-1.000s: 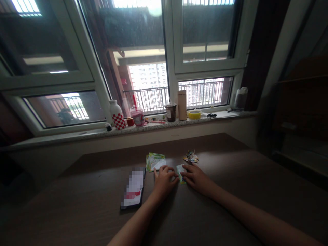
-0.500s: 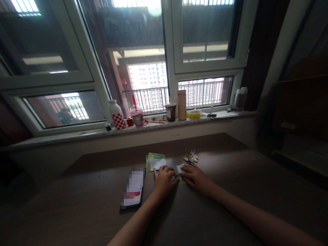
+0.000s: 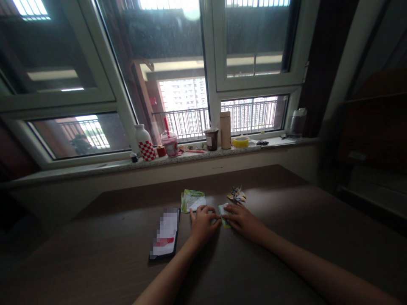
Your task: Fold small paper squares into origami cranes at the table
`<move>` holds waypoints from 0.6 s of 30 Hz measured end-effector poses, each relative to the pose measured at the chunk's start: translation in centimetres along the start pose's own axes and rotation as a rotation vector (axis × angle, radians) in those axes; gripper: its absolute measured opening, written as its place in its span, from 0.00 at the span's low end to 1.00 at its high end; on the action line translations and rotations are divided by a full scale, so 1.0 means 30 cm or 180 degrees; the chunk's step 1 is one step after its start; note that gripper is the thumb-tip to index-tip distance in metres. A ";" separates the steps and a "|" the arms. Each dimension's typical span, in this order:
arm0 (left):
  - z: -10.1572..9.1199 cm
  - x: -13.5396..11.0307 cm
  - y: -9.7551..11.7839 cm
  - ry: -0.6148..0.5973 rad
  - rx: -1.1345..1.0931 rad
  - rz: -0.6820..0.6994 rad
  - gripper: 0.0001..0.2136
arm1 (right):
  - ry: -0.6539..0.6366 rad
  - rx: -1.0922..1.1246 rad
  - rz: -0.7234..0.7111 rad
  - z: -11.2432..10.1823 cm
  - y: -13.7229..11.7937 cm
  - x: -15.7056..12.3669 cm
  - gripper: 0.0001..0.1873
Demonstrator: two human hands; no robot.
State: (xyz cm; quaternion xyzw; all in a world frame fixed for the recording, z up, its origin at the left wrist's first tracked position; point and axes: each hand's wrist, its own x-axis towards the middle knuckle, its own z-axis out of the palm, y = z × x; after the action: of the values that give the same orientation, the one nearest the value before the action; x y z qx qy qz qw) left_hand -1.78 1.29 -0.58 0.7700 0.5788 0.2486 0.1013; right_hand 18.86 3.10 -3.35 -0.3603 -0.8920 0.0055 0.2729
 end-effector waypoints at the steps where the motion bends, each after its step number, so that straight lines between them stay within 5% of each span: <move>1: 0.000 0.000 0.000 0.0000 -0.0001 -0.0002 0.06 | -0.0006 0.0003 -0.0001 -0.001 0.000 0.000 0.17; 18: -0.001 -0.003 0.002 0.0018 -0.0017 0.0029 0.06 | -0.0033 0.0091 0.0055 0.005 0.005 0.000 0.18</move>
State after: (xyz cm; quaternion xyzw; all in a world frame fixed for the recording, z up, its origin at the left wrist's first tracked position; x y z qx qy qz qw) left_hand -1.77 1.20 -0.56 0.7717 0.5749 0.2528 0.1006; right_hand 18.87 3.23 -3.51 -0.3640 -0.8901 0.0225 0.2733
